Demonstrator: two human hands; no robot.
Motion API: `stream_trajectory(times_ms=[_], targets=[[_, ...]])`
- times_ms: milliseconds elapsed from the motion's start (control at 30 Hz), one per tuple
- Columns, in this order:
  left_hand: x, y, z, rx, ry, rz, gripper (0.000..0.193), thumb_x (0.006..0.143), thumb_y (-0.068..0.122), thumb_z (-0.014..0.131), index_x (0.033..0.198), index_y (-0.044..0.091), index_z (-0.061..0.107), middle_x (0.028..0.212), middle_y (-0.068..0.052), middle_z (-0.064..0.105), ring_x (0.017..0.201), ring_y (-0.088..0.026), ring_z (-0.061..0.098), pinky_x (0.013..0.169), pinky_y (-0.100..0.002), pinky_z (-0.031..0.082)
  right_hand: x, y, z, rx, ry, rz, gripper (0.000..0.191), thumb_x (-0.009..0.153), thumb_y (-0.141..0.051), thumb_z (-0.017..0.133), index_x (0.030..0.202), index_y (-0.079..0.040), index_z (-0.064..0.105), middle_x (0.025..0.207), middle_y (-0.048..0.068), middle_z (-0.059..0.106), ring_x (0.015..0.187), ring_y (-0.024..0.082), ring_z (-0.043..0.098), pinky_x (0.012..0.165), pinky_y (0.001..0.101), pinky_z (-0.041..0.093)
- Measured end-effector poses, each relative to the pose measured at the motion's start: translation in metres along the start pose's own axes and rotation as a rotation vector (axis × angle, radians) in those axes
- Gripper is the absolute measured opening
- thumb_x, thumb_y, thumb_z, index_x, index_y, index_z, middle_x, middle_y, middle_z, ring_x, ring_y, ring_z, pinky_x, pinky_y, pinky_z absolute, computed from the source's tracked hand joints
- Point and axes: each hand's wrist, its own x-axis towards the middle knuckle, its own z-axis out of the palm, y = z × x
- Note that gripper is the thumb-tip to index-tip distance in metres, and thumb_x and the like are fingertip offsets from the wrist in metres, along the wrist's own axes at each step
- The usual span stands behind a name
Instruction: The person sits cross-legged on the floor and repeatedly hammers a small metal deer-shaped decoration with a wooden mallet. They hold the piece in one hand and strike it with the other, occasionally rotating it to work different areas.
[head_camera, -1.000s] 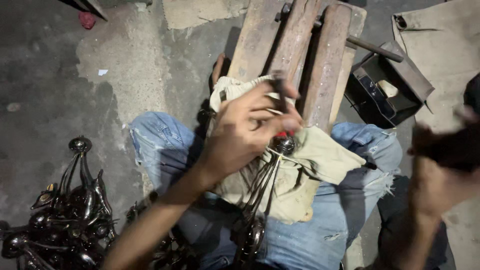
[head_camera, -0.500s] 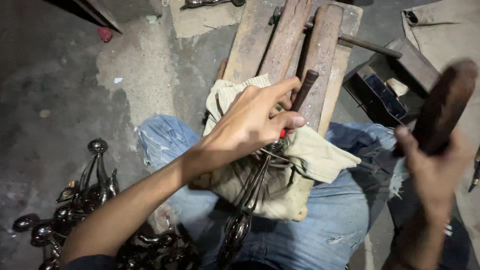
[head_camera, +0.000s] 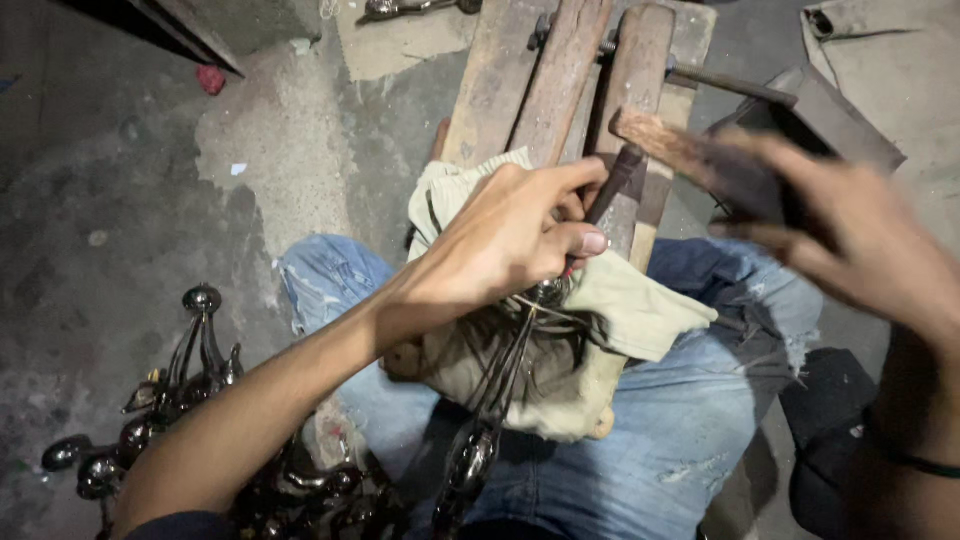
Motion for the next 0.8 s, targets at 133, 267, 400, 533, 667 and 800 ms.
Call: stream_trajectory(times_ms=[133,267,400,533,667,800], targets=[[0.014,-0.005,0.001,0.073,-0.062,-0.067,0.060,0.087,0.019,0.072,0.142,0.004,0.052,0.087,-0.011,0.080,0.070,-0.019,0.078,0.063,-0.033,0.060,-0.005,0.017,0.009,0.086,0.175,-0.184,0.074,0.086,-0.006,0.072,0.155,-0.012,0.044,0.105,0.018,0.074,0.081,0.029,0.073,0.076,0.0390,0.060],[0.022,-0.015,0.000,0.151,-0.053,0.075,0.057,0.087,0.018,0.077,0.138,0.002,0.058,0.092,-0.010,0.080,0.079,-0.017,0.078,0.075,-0.033,0.059,-0.015,0.026,0.018,0.131,0.167,-0.057,0.082,0.083,0.001,0.073,0.158,-0.009,0.042,0.107,0.019,0.073,0.083,0.028,0.071,0.073,0.0402,0.059],[0.028,-0.025,-0.001,0.070,-0.137,0.033,0.056,0.086,0.017,0.075,0.138,0.006,0.059,0.089,-0.008,0.082,0.079,-0.015,0.079,0.077,-0.032,0.061,-0.024,0.031,0.030,0.364,0.438,-0.188,0.058,0.100,0.002,0.072,0.148,0.007,0.041,0.122,0.024,0.066,0.111,0.024,0.069,0.100,0.0377,0.059],[0.034,-0.028,-0.004,0.026,-0.231,0.009,0.055,0.088,0.018,0.072,0.140,0.010,0.057,0.087,-0.006,0.083,0.076,-0.013,0.080,0.075,-0.030,0.060,-0.027,0.029,0.039,0.373,0.599,-0.166,0.071,0.095,0.004,0.077,0.153,0.010,0.035,0.126,0.031,0.060,0.108,0.034,0.064,0.090,0.0403,0.055],[0.036,-0.029,-0.006,0.031,-0.258,0.061,0.055,0.090,0.018,0.073,0.141,0.007,0.056,0.092,-0.007,0.082,0.079,-0.012,0.080,0.075,-0.028,0.060,-0.028,0.013,0.037,0.396,0.253,0.059,0.070,0.090,-0.001,0.078,0.152,-0.001,0.046,0.102,0.016,0.070,0.078,0.024,0.069,0.067,0.0372,0.055],[0.030,-0.028,-0.007,-0.093,-0.226,-0.051,0.058,0.088,0.016,0.072,0.142,0.007,0.053,0.096,-0.007,0.081,0.077,-0.013,0.081,0.074,-0.028,0.063,-0.018,-0.002,0.029,0.640,0.428,0.002,0.064,0.091,-0.004,0.074,0.147,0.003,0.043,0.105,0.016,0.060,0.080,0.019,0.062,0.066,0.0348,0.051]])
